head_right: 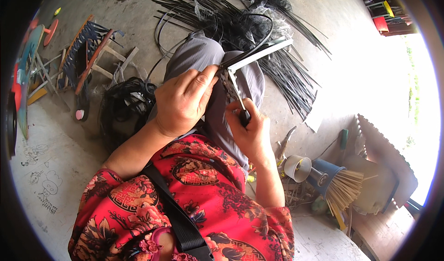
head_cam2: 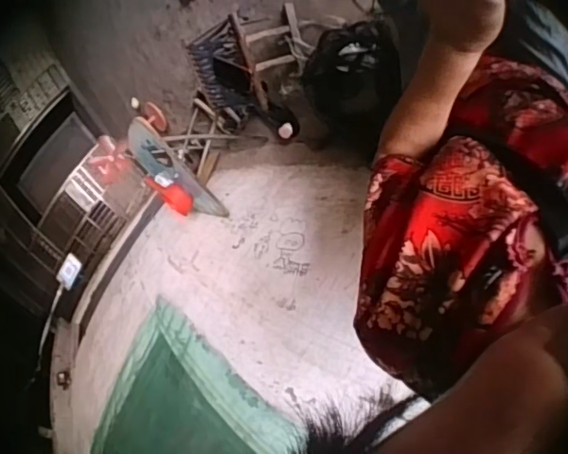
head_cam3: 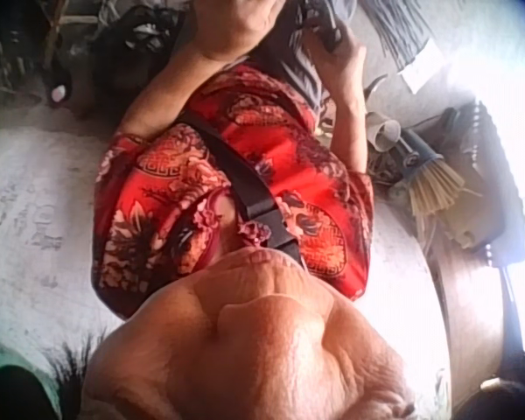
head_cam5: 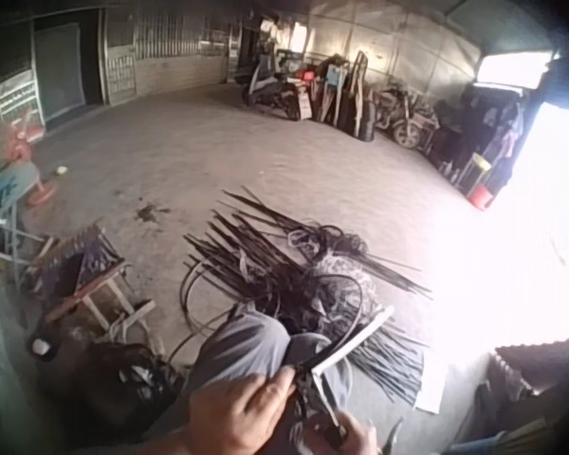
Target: The person attaches black rods to a net using a fastener tool and finishes by trimming excess material with scissors.
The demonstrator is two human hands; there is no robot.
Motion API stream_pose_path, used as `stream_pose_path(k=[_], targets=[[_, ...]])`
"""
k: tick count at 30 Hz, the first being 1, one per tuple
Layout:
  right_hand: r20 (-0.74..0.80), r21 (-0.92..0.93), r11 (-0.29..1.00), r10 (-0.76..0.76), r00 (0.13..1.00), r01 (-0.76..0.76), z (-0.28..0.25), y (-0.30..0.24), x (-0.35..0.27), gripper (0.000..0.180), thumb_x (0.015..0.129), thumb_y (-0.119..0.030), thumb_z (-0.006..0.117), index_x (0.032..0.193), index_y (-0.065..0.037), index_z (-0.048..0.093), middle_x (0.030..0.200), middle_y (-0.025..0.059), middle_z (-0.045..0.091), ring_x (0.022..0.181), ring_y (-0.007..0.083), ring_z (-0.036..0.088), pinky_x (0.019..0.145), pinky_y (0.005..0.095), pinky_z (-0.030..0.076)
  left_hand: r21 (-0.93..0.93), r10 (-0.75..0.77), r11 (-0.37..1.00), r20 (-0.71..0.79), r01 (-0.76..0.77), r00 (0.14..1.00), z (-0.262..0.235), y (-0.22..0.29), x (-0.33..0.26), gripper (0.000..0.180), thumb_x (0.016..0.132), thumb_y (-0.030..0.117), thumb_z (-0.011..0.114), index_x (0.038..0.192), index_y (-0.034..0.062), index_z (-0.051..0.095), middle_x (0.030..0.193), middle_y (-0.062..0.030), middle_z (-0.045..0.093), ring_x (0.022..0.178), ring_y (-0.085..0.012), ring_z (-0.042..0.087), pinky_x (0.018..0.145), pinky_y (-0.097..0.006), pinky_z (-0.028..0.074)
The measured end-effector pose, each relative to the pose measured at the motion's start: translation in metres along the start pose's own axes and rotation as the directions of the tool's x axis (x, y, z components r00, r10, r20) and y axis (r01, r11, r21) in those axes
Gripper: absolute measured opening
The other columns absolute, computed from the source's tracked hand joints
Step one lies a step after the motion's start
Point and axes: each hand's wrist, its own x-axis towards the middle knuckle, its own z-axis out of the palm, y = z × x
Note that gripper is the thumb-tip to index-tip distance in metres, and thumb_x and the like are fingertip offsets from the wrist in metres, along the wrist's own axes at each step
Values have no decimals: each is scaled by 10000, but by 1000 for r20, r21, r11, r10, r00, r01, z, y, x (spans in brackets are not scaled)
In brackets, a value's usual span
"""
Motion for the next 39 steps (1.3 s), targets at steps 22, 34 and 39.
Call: stream_pose_path(k=[22,34,39], targets=[[22,-252,968,-13,1000,19,-8,59,53,333,973,-137,834,1232,-15,664,871,198,724,740,314,671,733,397,564,-196,-20,980,-8,18,1000,46,-25,-10,278,1004,54,787,1274,6,743,851,-107,690,681,-312,694,593,-418,551],[4,-108,988,-109,994,109,-15,31,59,215,1043,-140,744,951,31,652,761,189,573,672,224,438,641,403,459,-30,102,994,-48,-104,994,20,-13,21,310,1007,150,776,1287,19,749,845,-55,664,667,-224,692,576,-366,550],[75,-79,997,-4,997,10,-15,28,58,183,1003,-146,781,985,13,691,774,117,630,707,135,517,665,364,490,81,167,983,-19,-165,986,23,-22,20,313,1005,142,752,1294,22,756,879,-21,660,693,-170,684,607,-318,556]])
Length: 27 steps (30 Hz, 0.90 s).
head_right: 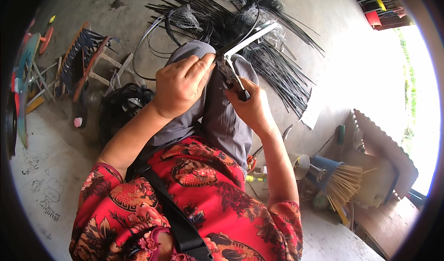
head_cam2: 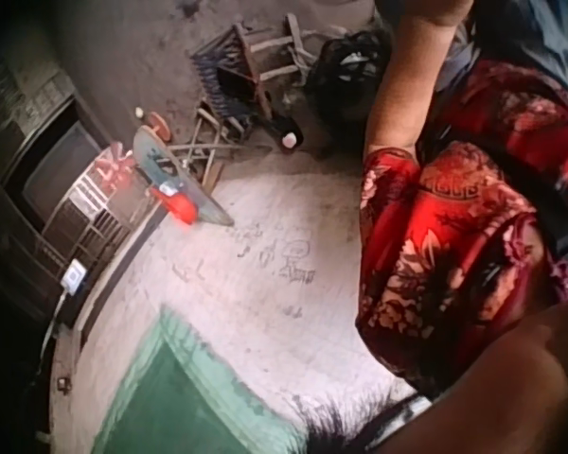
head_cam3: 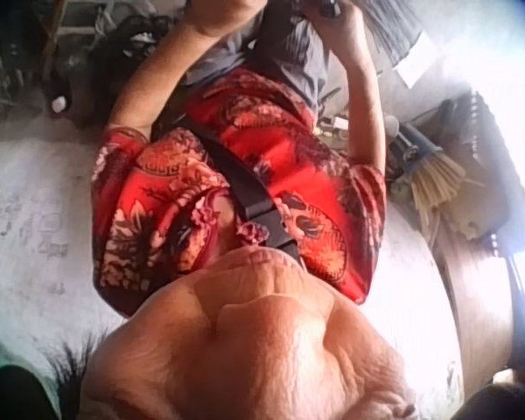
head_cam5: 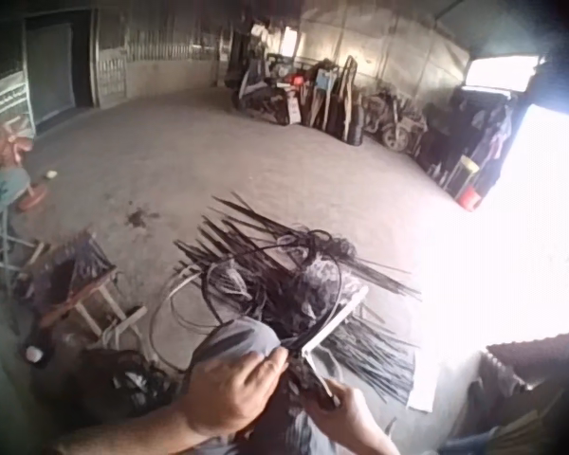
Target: The person attaches black rods to a net using a fastener tool and finishes by trimming excess material with scissors.
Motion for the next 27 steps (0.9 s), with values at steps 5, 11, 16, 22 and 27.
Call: stream_pose_path(k=[5,11,16,22,27], targets=[[-69,-229,940,-275,959,253,6,12,3,187,995,-166,794,1069,-7,731,873,127,693,754,181,594,756,374,530,-20,6,1000,11,-6,1000,-4,2,6,325,981,128,759,1285,14,761,886,-28,681,705,-173,697,614,-320,562],[121,59,998,5,993,-13,6,20,5,235,1098,-275,766,1030,-50,765,852,-16,697,803,86,584,751,319,521,-64,62,996,-12,-63,998,5,-4,2,326,981,138,765,1278,4,758,924,-42,718,714,-187,716,611,-325,568],[-119,-58,993,-113,986,107,40,68,20,177,1068,-192,738,1084,-16,732,792,112,684,740,136,626,700,371,544,-107,87,990,2,-86,996,26,-8,-6,301,998,157,768,1256,5,741,910,-48,714,686,-194,709,592,-328,561],[-241,-73,997,-19,970,2,38,49,27,311,1075,-289,767,973,-3,697,717,85,641,704,118,542,663,361,508,-116,-47,992,6,48,999,30,-2,12,267,988,96,813,1240,30,753,912,-87,755,719,-284,745,614,-382,583],[-202,-293,955,-109,973,46,4,14,11,315,1025,-339,801,1007,-36,717,927,193,725,839,394,728,755,473,559,-103,-39,994,-5,38,999,19,7,28,258,1004,136,801,1235,36,745,890,-75,728,703,-260,729,602,-372,572]])
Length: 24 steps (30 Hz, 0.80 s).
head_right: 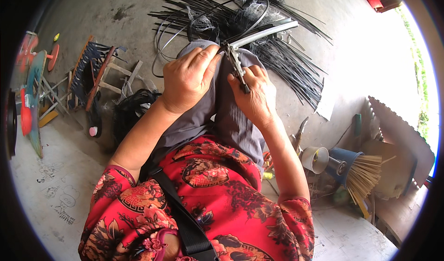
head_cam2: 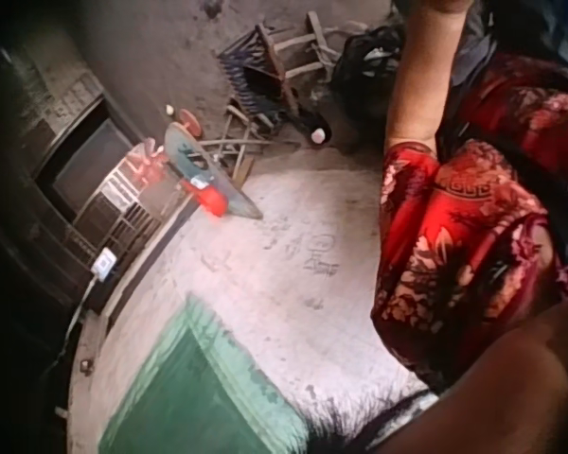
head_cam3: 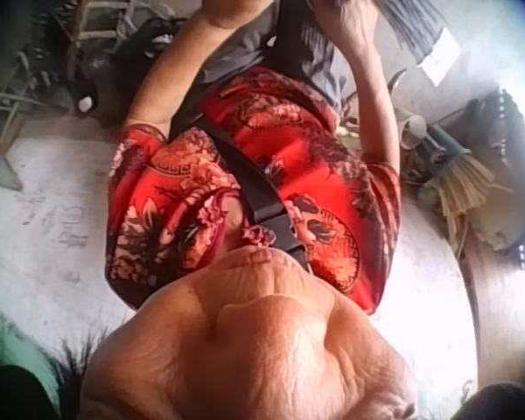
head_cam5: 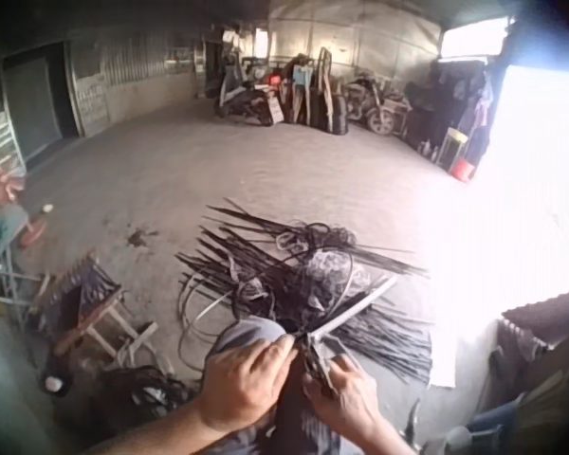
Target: The person attaches black rods to a net using a fastener tool and finishes by trimming excess material with scissors.
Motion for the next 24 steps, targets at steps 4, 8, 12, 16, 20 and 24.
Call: stream_pose_path(k=[4,8,12,16,20,24], targets=[[44,-65,996,-59,997,61,-35,-21,-11,267,1005,-275,812,1117,-41,749,1075,183,721,931,400,716,806,469,559,30,-93,995,-93,96,991,-19,4,15,216,1012,127,798,1214,65,752,852,-69,712,679,-259,718,594,-382,571],[546,376,830,162,822,-413,-54,-20,-24,316,1088,-239,751,1224,44,714,839,62,737,806,113,717,759,309,557,-248,-291,934,-115,256,950,-42,-12,24,167,1108,87,721,1222,-10,796,887,-33,791,735,-95,681,662,-282,538],[484,647,679,-12,875,-348,-17,-22,-36,250,1101,-214,761,1199,11,716,915,17,737,900,104,694,822,295,555,-468,-508,728,124,501,853,-66,-11,24,201,1138,108,686,1235,-32,792,822,56,624,728,-24,518,651,-209,432],[369,765,597,-97,924,-242,7,-25,-36,232,1080,-187,788,1231,-47,681,912,-48,610,860,77,532,781,276,473,-467,-524,696,190,546,830,-73,-5,25,209,1145,104,668,1235,-44,785,816,49,610,740,-33,527,668,-209,435],[305,817,554,-181,935,-159,20,-27,-36,261,1086,-144,769,1298,-26,673,989,-15,577,883,102,485,795,290,462,-461,-524,686,224,563,822,-66,1,13,213,1147,106,668,1229,-53,784,811,42,609,744,-41,541,680,-215,455],[270,836,535,-214,939,-118,28,-19,-33,256,1090,-125,755,1297,-3,668,1055,15,573,908,118,492,813,303,474,-454,-510,675,285,582,812,-53,8,5,226,1149,111,671,1248,-56,785,833,38,653,761,-34,570,693,-209,477]])
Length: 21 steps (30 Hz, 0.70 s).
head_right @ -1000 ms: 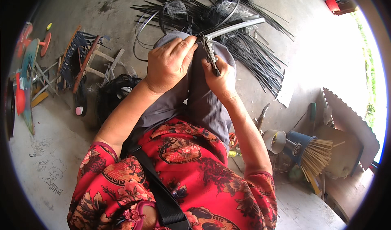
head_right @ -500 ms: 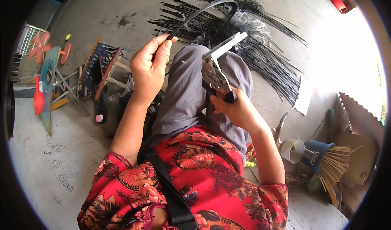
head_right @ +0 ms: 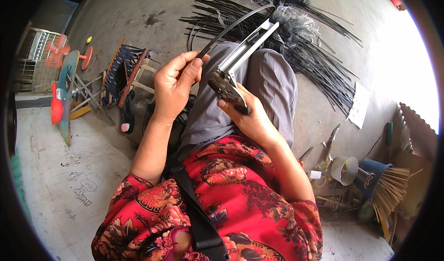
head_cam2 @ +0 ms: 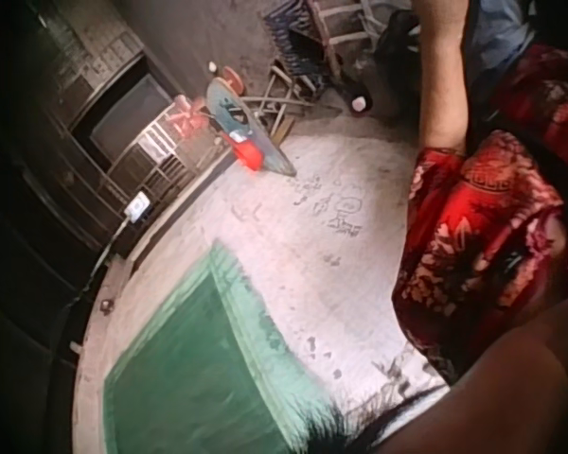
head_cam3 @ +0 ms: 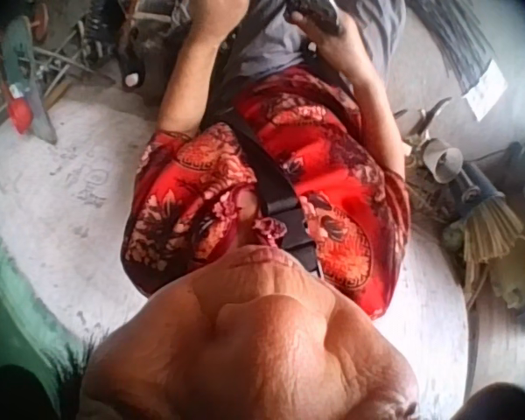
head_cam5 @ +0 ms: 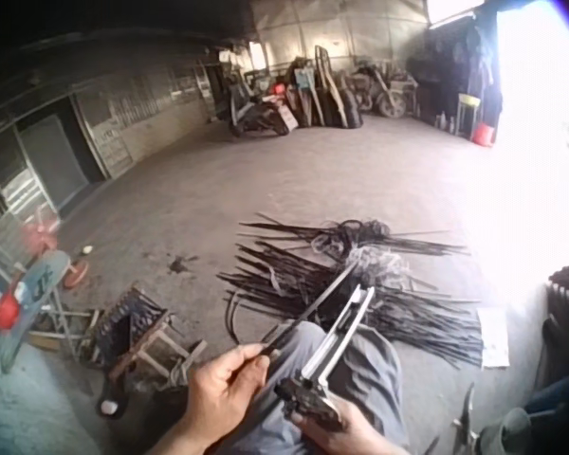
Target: The person attaches black rods to a net using a fastener tool and finishes by trimming excess material with scissors.
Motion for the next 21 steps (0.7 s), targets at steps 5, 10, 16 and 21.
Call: stream_pose_path(k=[5,10,16,21], targets=[[-37,-119,989,84,996,-87,-4,-19,-2,232,1073,-109,750,1256,14,679,1049,73,611,906,185,557,842,320,498,-45,-35,998,21,36,999,5,6,-1,250,1154,151,672,1266,-37,792,834,42,673,730,-20,559,652,-201,452],[-208,-533,833,39,977,-147,-18,-66,-6,295,1040,-89,738,1312,21,704,1107,201,708,1009,381,699,906,418,559,-217,-90,971,75,105,993,9,20,6,234,1162,168,657,1245,-15,777,828,30,668,660,-20,510,594,-197,398],[-249,-652,746,-42,968,-136,-30,-71,-14,371,1013,-58,739,1374,19,706,1166,258,735,1084,465,729,949,461,580,-412,-79,897,205,159,976,26,13,5,161,1168,128,624,1166,9,733,843,18,696,652,-28,525,591,-207,417],[-290,-587,781,45,956,-214,-26,-58,-18,372,1005,-59,752,1369,8,704,1171,254,738,1088,459,734,956,438,580,-91,172,981,-13,-172,985,32,10,-3,59,1109,44,684,1109,-6,716,829,-37,698,712,-87,634,657,-280,521]])
